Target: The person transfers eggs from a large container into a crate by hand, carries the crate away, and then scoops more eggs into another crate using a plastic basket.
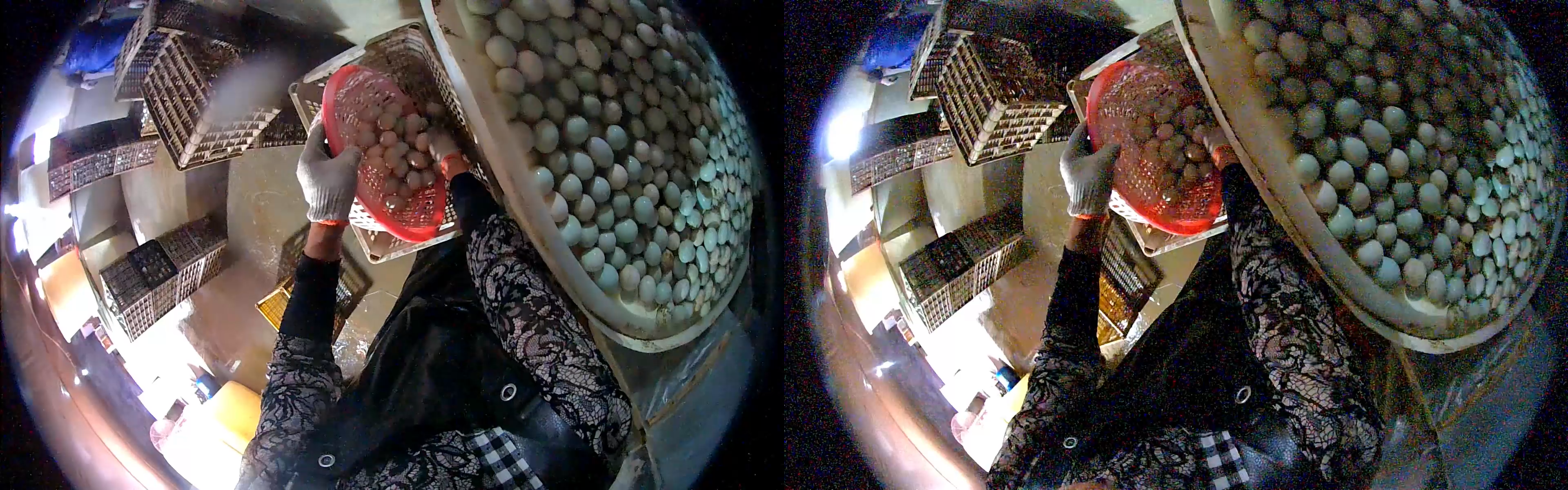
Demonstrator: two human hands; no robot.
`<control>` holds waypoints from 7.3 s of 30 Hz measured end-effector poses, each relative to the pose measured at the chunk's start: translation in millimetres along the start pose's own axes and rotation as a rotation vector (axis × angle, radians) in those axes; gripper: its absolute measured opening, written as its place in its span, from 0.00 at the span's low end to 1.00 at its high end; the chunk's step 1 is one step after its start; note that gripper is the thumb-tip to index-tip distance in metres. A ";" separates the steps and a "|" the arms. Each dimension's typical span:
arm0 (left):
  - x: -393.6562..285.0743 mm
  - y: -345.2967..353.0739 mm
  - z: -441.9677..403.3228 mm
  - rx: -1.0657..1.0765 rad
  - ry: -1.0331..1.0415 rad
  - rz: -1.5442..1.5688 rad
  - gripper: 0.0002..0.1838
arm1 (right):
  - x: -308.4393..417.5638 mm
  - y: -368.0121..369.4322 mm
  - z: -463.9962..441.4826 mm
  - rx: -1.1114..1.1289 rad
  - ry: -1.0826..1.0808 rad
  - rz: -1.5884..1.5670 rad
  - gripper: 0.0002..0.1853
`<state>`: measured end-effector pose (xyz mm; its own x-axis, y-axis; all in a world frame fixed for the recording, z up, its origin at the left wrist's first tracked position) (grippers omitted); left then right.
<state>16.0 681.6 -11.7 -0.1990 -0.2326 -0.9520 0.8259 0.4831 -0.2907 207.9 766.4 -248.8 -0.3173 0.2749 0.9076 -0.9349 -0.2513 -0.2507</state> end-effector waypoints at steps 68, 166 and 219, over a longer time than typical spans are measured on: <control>182.0 -39.1 55.0 0.190 -0.481 -0.340 0.22 | 146.5 -91.1 161.0 -0.063 -0.245 0.118 0.23; -372.5 208.7 129.8 0.178 0.502 -0.182 0.17 | 25.4 -443.5 62.7 -0.004 -0.058 0.643 0.33; -358.9 218.3 79.6 0.694 0.439 -0.332 0.20 | -29.0 -463.9 88.6 -0.112 -0.161 0.553 0.27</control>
<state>309.7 803.4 274.1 -0.5522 0.1444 -0.8211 0.7947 -0.2064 -0.5708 664.9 792.9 -129.0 -0.7427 -0.0158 0.6694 -0.6512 -0.2156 -0.7276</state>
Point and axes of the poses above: each hand's wrist, its own z-axis away from the middle knuckle, its own y-axis out of the palm, x = y × z, the point moved 10 cm from there along -z, towards the middle knuckle
